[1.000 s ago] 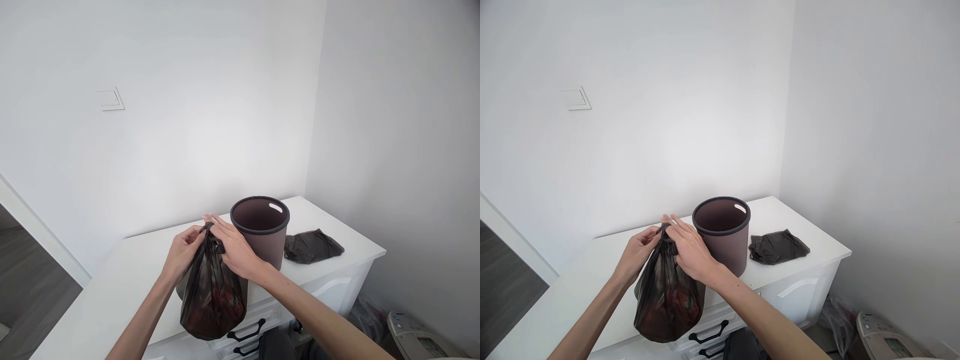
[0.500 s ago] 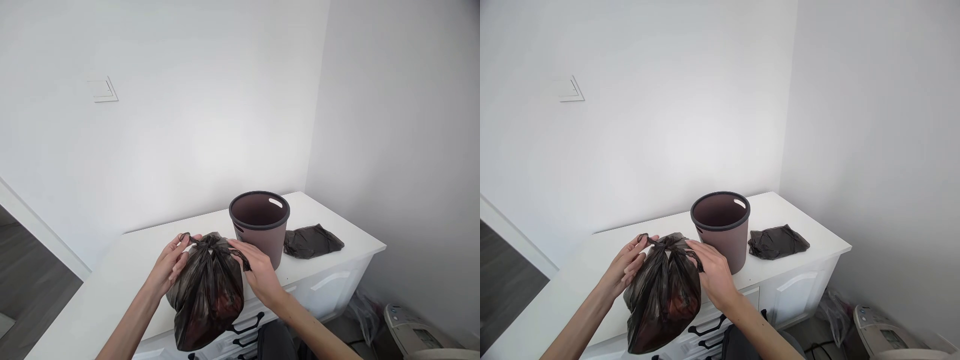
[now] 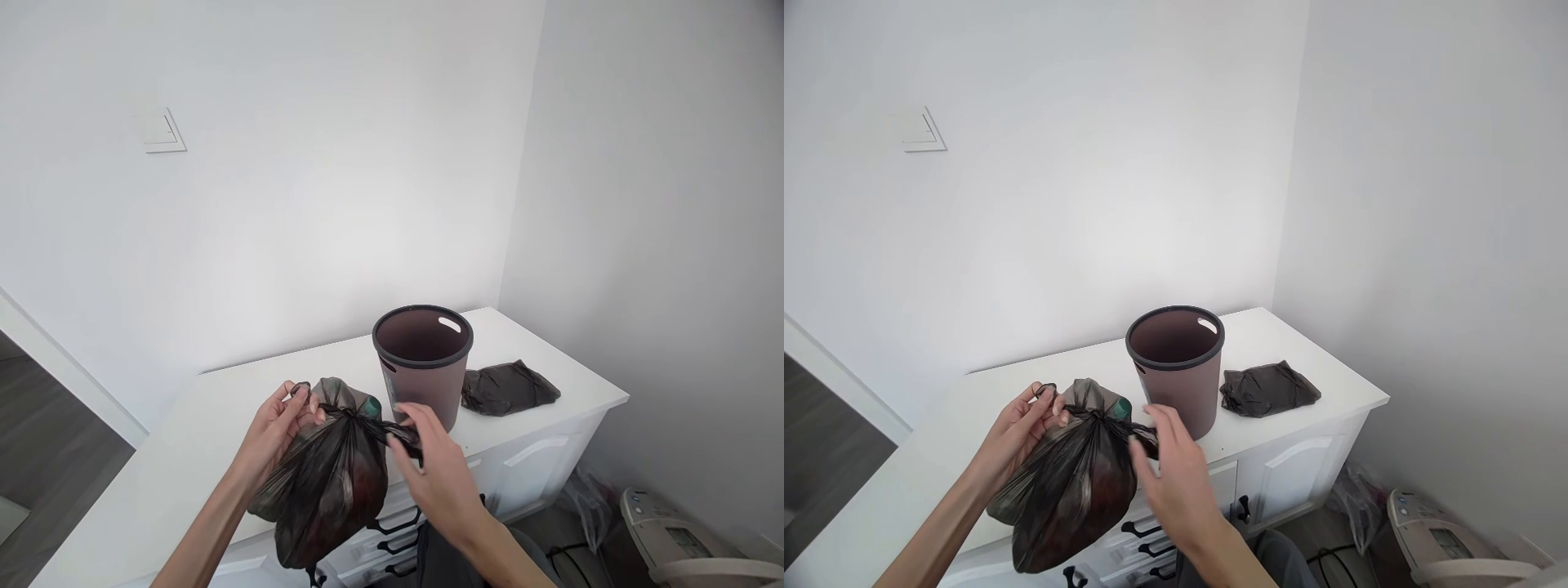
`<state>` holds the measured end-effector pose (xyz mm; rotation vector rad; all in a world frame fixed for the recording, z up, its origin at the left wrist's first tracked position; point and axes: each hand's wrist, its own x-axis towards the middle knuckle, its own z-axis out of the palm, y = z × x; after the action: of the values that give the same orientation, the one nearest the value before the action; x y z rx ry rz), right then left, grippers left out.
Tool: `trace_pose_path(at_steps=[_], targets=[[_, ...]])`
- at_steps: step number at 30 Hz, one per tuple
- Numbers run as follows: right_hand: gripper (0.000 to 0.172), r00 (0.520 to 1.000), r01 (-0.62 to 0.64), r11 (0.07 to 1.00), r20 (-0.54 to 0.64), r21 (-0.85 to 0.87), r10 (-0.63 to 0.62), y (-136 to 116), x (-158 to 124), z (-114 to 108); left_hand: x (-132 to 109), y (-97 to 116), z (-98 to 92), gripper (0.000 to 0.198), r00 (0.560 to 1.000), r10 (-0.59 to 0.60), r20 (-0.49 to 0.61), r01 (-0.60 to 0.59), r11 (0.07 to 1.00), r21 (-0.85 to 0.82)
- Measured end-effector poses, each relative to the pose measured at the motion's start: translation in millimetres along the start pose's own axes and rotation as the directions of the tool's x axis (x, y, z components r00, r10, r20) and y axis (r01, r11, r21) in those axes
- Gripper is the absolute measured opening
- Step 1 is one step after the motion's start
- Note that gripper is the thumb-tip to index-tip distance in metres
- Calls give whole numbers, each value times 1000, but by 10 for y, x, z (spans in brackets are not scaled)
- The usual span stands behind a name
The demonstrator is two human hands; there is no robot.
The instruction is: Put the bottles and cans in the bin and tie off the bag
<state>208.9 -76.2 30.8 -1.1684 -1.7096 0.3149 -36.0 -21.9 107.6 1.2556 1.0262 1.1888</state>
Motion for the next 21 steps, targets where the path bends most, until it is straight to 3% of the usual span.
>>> trace_pose_path(at_steps=[2,6,9,11,13,15,19,21], targets=[[47,994,71,992,86,-107,-62,-203,182,47,-14,44,124,37,999,21,36,-21,1000,17],[15,950,191,929,298,-316,-94,-377,492,254,-64,134,253,36,994,64,92,-71,995,75],[8,912,286,922,369,-260,-179,-392,476,285,-177,247,236,36,986,48,156,-74,984,164],[9,888,339,927,379,-160,-260,-412,343,146,-266,335,179,34,982,27,185,-74,965,251],[9,886,346,935,356,-80,-297,-431,168,-141,-327,390,108,36,988,50,144,-92,951,296],[11,919,285,957,302,-59,-255,-405,-4,-567,-338,369,49,42,994,105,33,-110,952,286],[19,956,11,985,291,-170,39,-93,-276,-1696,-235,47,37,44,988,67,-140,-16,941,339],[26,971,-84,948,188,-306,147,144,-374,-2275,-152,-194,79,47,988,7,-153,58,907,418]])
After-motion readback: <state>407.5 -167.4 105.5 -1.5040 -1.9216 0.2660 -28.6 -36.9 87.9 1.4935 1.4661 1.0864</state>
